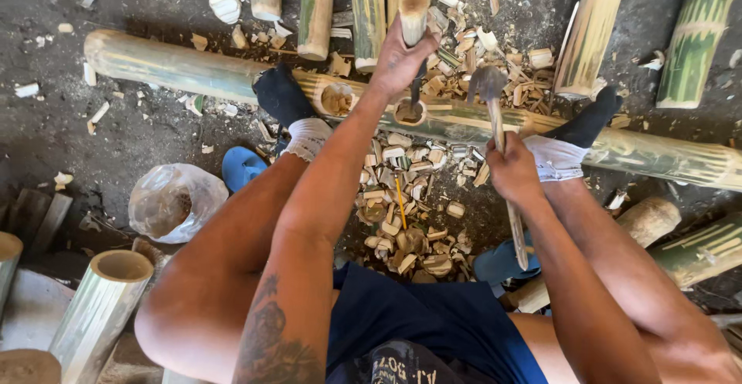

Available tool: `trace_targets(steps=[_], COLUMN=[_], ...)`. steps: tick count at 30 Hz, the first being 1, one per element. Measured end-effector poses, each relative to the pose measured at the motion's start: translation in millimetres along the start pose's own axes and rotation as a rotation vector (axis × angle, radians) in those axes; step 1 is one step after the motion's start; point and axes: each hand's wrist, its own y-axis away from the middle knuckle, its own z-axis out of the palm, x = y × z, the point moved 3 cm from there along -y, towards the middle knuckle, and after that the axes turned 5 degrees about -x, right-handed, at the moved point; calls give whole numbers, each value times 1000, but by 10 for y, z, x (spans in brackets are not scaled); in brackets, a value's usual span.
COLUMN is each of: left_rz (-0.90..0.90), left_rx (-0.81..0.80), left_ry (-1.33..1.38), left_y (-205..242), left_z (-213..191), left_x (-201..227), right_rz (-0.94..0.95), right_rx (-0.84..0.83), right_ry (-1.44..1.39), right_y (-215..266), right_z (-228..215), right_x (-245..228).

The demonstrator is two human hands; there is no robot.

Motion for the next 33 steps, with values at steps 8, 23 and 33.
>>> trace_targets(steps=[8,23,33], left_rz=[62,-94,-15], left_rx=[-77,-358,-306], left_ry=[-207,-247,-75], left_y=[-299,-313,-346], left_z=[27,199,23], left_x=[-233,-272,-361], right_rz=[147,-381,-525], right_rx=[-119,35,140], right_ry=[-130,-68,224], right_y=[-182,-671,-723], right_z=[-3,-569,-1448], right_x=[86,-982,-1570])
